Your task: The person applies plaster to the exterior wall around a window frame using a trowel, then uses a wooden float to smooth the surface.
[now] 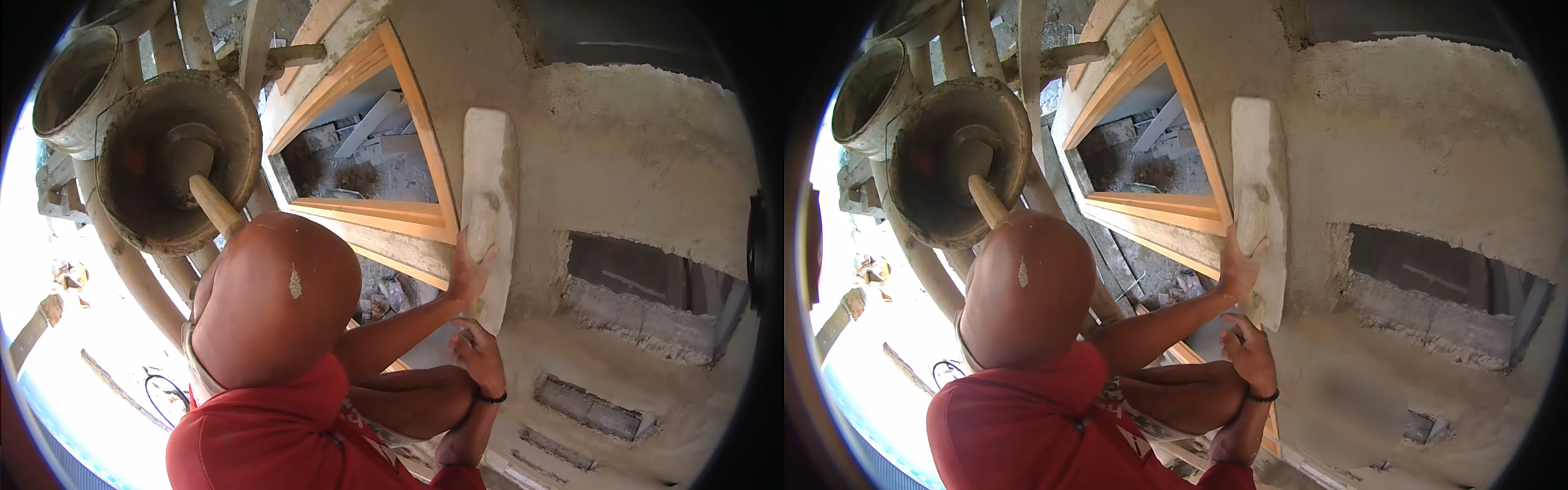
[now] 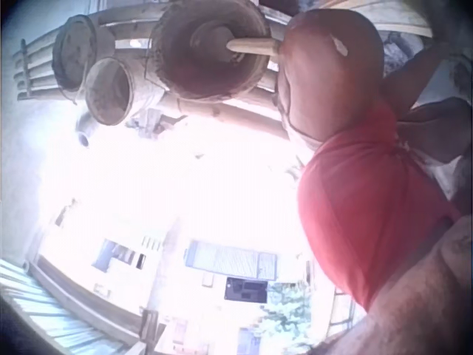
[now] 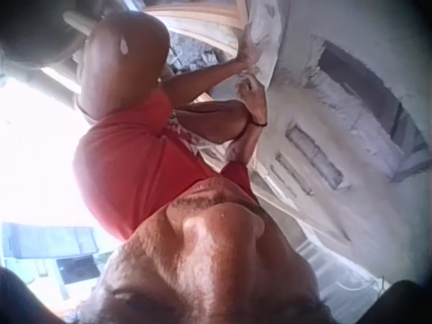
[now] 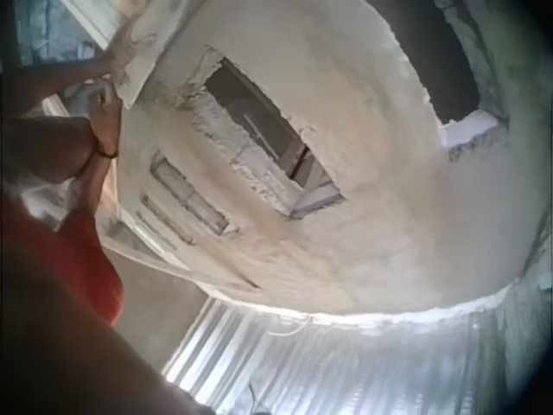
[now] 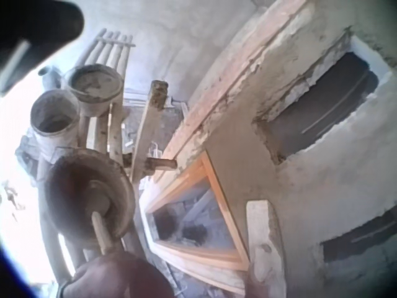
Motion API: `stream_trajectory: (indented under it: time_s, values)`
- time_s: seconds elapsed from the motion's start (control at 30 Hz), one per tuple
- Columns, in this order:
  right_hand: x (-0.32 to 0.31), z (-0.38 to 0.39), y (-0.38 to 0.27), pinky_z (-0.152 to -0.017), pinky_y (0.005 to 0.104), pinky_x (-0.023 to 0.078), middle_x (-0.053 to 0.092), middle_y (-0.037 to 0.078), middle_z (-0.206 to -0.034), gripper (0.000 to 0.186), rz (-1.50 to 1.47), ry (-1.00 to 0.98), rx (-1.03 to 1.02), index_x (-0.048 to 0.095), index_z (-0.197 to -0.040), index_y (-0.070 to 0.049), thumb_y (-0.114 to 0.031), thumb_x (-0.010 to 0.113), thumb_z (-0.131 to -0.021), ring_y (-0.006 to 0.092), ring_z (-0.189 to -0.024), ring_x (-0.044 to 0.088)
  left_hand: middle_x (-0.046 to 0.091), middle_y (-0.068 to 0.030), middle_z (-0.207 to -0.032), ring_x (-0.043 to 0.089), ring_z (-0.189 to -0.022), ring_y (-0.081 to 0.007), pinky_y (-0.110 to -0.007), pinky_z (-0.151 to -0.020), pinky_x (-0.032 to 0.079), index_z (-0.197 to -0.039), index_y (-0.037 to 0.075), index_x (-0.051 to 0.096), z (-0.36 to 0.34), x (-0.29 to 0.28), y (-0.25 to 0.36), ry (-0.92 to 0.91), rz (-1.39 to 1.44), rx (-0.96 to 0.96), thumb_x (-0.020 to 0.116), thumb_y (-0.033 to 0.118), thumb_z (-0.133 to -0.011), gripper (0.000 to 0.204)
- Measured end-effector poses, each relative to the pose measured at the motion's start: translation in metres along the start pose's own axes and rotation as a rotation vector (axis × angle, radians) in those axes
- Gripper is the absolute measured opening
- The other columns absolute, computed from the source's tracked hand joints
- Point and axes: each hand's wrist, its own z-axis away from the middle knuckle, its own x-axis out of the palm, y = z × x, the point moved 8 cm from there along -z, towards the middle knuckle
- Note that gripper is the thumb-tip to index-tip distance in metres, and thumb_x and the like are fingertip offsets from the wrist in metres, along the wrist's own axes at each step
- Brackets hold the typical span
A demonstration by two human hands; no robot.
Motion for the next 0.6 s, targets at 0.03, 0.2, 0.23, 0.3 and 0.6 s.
stream_trajectory:
  time_s: [0.03, 0.2, 0.23, 0.3, 0.6]
  values:
    - [-0.001, -0.002, -0.002, -0.056, 0.0227, 0.047, 0.062, 0.004, -0.074, 0.03, 0.009, 0.015, -0.006, 0.056, -0.121, 0.003, -0.012, 0.057, -0.095, 0.008, -0.061, 0.058, 0.062, -0.0238, -0.118, 0.062, -0.11, -0.0342, -0.038, -0.095, 0.047, -0.138, 0.0, 0.038, 0.003, -0.001, -0.004, -0.007, 0.009, 0.011, 0.071, 0.018, -0.086, 0.064]
    - [-0.004, 0.009, -0.02, -0.055, 0.0232, 0.048, 0.064, 0.005, -0.075, 0.03, -0.041, 0.089, -0.125, 0.056, -0.12, 0.003, -0.013, 0.058, -0.095, 0.0083, -0.061, 0.058, 0.061, -0.0241, -0.121, 0.061, -0.112, -0.0354, -0.039, -0.095, 0.047, -0.139, 0.001, 0.038, -0.014, 0.017, 0.021, -0.055, 0.066, 0.018, 0.072, 0.016, -0.085, 0.065]
    - [-0.002, 0.01, -0.015, -0.055, 0.0234, 0.047, 0.064, 0.005, -0.076, 0.03, -0.043, 0.076, -0.11, 0.056, -0.12, 0.002, -0.014, 0.058, -0.095, 0.0083, -0.062, 0.058, 0.061, -0.0242, -0.122, 0.061, -0.112, -0.0364, -0.039, -0.095, 0.047, -0.139, 0.002, 0.038, -0.021, 0.022, 0.035, -0.067, 0.045, -0.013, 0.072, 0.017, -0.085, 0.066]
    - [-0.002, 0.012, -0.007, -0.055, 0.0236, 0.047, 0.064, 0.005, -0.076, 0.03, -0.041, 0.051, -0.081, 0.056, -0.12, 0.002, -0.014, 0.059, -0.095, 0.0083, -0.062, 0.058, 0.064, -0.0219, -0.114, 0.064, -0.105, -0.0318, -0.038, -0.091, 0.049, -0.136, 0.001, 0.041, -0.026, 0.022, 0.046, -0.008, 0.026, 0.109, 0.073, 0.016, -0.084, 0.062]
    - [0.0, 0.003, -0.01, -0.055, 0.0234, 0.047, 0.064, 0.005, -0.078, 0.033, -0.026, 0.035, -0.055, 0.055, -0.125, 0.002, -0.013, 0.059, -0.095, 0.0082, -0.061, 0.058, 0.062, -0.0227, -0.117, 0.062, -0.11, -0.0339, -0.039, -0.093, 0.049, -0.137, 0.003, 0.041, 0.006, -0.002, -0.018, -0.001, 0.078, -0.012, 0.07, 0.015, -0.086, 0.06]
